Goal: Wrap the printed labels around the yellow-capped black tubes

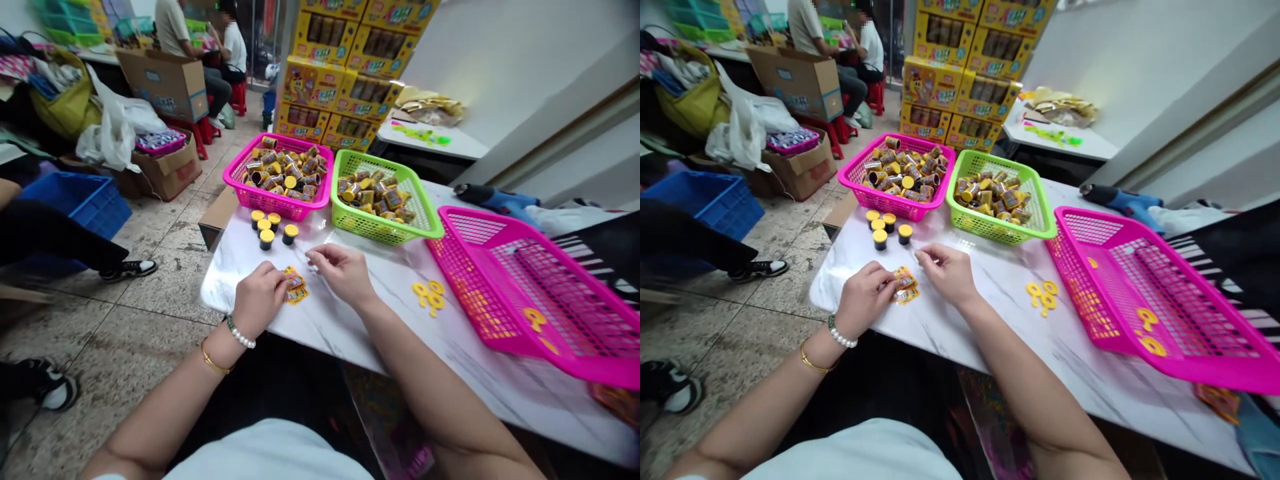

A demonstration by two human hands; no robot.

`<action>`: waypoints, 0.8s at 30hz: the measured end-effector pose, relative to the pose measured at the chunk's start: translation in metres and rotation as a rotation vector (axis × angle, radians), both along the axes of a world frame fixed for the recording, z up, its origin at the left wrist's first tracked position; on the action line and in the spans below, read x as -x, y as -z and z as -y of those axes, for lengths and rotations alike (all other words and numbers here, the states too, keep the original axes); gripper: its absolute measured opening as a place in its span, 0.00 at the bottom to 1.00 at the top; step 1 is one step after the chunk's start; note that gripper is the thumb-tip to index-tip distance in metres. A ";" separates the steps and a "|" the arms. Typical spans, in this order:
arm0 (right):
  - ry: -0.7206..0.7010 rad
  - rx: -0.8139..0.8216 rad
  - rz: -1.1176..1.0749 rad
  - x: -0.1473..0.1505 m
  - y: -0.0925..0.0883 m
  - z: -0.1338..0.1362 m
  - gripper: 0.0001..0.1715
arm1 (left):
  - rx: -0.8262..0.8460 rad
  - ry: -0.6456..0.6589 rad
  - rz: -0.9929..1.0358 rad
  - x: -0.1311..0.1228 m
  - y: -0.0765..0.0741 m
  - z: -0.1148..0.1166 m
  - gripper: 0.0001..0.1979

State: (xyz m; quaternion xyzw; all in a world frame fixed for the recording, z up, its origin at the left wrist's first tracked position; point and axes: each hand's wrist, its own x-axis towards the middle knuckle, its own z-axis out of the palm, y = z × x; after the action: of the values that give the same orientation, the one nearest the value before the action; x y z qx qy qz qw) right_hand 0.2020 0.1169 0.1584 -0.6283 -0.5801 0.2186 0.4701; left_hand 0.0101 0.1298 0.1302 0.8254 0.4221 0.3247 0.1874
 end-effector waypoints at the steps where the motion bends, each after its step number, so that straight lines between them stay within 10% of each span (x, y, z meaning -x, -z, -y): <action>1: -0.012 0.082 -0.047 0.001 -0.001 0.001 0.20 | -0.034 0.004 0.063 0.002 -0.001 0.001 0.09; 5: -0.178 0.426 -0.263 0.003 -0.004 0.005 0.35 | -0.230 0.012 0.191 0.004 -0.004 0.006 0.10; 9: -0.269 0.427 -0.445 0.009 -0.003 0.007 0.29 | -0.365 0.050 0.303 -0.001 -0.010 0.013 0.07; 15: -0.099 0.195 -0.489 0.017 0.002 0.011 0.29 | 0.082 -0.076 0.713 -0.004 -0.024 0.026 0.05; 24: -0.057 0.159 -0.426 0.032 -0.002 0.020 0.33 | 0.238 -0.131 0.798 -0.014 -0.021 0.033 0.09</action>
State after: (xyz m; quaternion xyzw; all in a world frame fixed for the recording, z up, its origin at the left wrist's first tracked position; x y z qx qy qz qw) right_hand 0.1704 0.0967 0.1600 -0.5863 -0.4664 0.4044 0.5246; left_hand 0.0237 0.0972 0.1509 0.5788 0.4024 0.5791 0.4095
